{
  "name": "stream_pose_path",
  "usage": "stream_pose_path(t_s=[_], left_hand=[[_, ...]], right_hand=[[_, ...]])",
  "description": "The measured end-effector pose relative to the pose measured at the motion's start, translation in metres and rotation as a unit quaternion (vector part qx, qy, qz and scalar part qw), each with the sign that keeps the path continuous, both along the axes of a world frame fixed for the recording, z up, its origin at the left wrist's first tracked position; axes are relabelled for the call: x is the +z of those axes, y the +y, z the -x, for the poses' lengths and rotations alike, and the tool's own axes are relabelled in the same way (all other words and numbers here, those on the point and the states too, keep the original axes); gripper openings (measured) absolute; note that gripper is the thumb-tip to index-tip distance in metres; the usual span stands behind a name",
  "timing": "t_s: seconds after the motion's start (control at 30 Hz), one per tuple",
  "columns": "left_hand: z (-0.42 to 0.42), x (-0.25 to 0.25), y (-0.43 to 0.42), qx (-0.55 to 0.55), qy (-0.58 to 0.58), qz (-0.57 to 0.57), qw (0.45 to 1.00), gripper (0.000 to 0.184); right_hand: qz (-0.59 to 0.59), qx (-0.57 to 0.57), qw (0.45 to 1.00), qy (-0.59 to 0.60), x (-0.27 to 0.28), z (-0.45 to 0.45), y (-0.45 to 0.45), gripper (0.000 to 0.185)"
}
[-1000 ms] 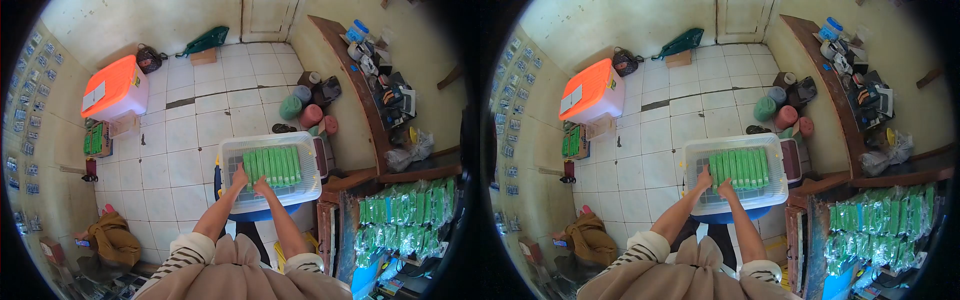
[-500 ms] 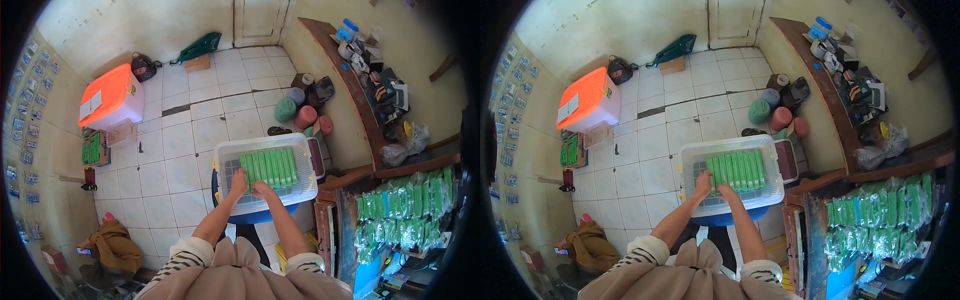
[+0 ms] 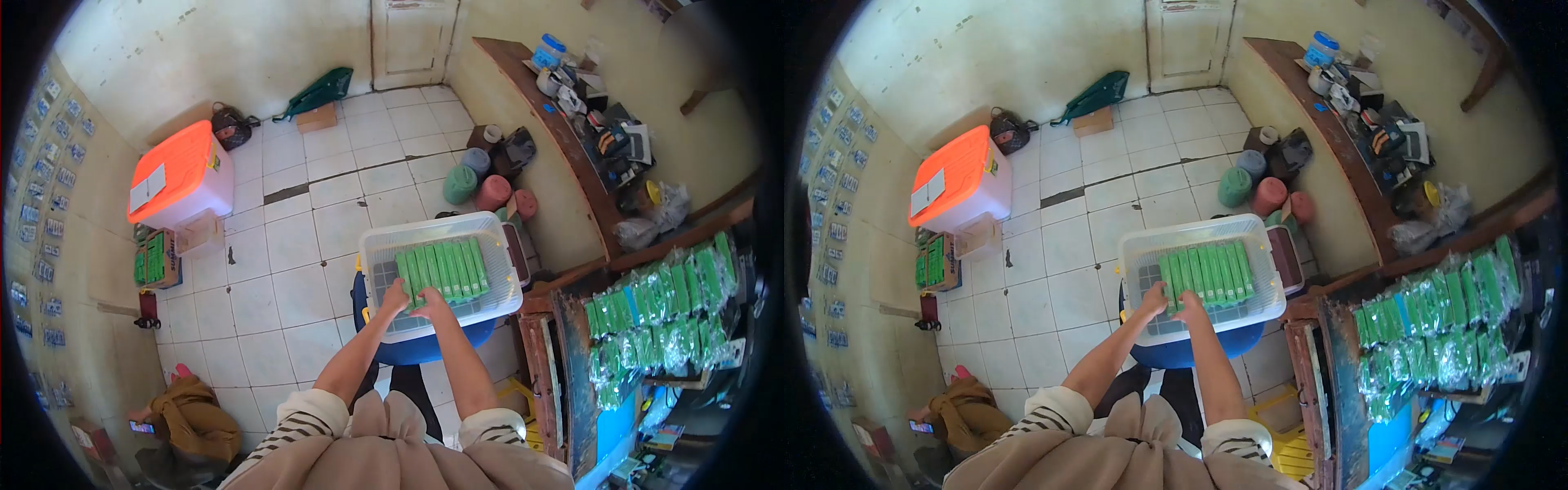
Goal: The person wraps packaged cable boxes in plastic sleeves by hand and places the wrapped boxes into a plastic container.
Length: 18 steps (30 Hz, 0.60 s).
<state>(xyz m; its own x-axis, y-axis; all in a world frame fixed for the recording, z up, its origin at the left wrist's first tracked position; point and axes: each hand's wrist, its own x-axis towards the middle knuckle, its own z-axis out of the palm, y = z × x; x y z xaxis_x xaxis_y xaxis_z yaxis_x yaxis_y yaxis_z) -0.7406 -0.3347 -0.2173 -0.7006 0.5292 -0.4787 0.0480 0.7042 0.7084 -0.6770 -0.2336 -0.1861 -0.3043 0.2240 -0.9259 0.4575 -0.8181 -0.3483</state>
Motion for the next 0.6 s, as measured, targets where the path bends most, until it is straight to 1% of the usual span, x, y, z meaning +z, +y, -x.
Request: stream_pose_path(t_s=[0.03,0.07,0.1,0.13,0.17,0.2,0.23,0.27,0.3,0.33,0.37,0.4,0.43,0.47,0.5,0.53,0.57,0.6], left_hand=[[0.002,0.026,0.001,0.002,-0.014,0.002,1.000,0.050],[0.003,0.043,0.004,0.001,-0.027,0.001,1.000,0.051],[0.005,0.033,0.005,-0.023,0.053,-0.041,0.997,0.048],[0.009,0.038,0.009,-0.049,0.132,-0.087,0.986,0.046],[0.010,0.044,0.011,-0.072,0.179,-0.131,0.972,0.043],[0.007,0.076,0.012,-0.098,0.222,-0.179,0.954,0.040],[0.002,0.099,0.015,-0.125,0.218,-0.197,0.948,0.040],[-0.004,0.120,0.018,-0.124,0.200,-0.255,0.938,0.038],[-0.014,0.142,0.023,-0.122,0.178,-0.310,0.926,0.036],[-0.031,0.170,0.029,-0.148,0.172,-0.321,0.919,0.036],[-0.051,0.200,0.036,-0.163,0.106,-0.338,0.921,0.034],[-0.070,0.224,0.043,-0.176,0.040,-0.351,0.919,0.032],[-0.089,0.243,0.052,-0.195,0.038,-0.359,0.912,0.032],[-0.109,0.259,0.063,-0.253,0.032,-0.394,0.883,0.030],[-0.130,0.273,0.074,-0.307,0.027,-0.428,0.850,0.029],[-0.151,0.287,0.085,-0.336,0.029,-0.452,0.826,0.028],[-0.174,0.297,0.096,-0.365,0.031,-0.475,0.800,0.027],[-0.199,0.299,0.110,-0.380,0.004,-0.503,0.777,0.027]], right_hand=[[0.003,0.019,0.999,-0.027,0.026,0.003,0.002,0.033],[0.004,0.035,0.998,-0.053,0.039,0.001,0.004,0.034],[-0.003,0.018,0.999,-0.050,0.039,-0.003,0.004,0.034],[-0.110,0.007,0.993,0.029,0.034,-0.009,0.005,0.036],[-0.222,-0.006,0.970,0.102,0.030,-0.020,0.008,0.038],[-0.329,0.007,0.915,0.232,0.026,-0.039,0.011,0.036],[-0.346,-0.019,0.911,0.223,0.054,-0.060,0.014,0.036],[-0.401,-0.009,0.880,0.255,0.106,-0.085,0.005,0.029],[-0.455,0.005,0.844,0.283,0.146,-0.107,-0.003,0.024],[-0.469,-0.019,0.840,0.272,0.161,-0.133,-0.003,0.024],[-0.573,-0.043,0.791,0.210,0.172,-0.167,-0.002,0.021],[-0.666,-0.064,0.729,0.143,0.185,-0.200,-0.001,0.019],[-0.678,-0.106,0.722,0.087,0.204,-0.231,-0.002,0.017],[-0.687,-0.147,0.711,0.031,0.224,-0.264,-0.003,0.016],[-0.676,-0.177,0.716,-0.014,0.238,-0.296,-0.003,0.017],[-0.666,-0.212,0.712,-0.066,0.258,-0.323,-0.004,0.016],[-0.698,-0.242,0.671,-0.064,0.255,-0.357,0.004,0.016],[-0.705,-0.269,0.651,-0.082,0.259,-0.385,0.010,0.015]])
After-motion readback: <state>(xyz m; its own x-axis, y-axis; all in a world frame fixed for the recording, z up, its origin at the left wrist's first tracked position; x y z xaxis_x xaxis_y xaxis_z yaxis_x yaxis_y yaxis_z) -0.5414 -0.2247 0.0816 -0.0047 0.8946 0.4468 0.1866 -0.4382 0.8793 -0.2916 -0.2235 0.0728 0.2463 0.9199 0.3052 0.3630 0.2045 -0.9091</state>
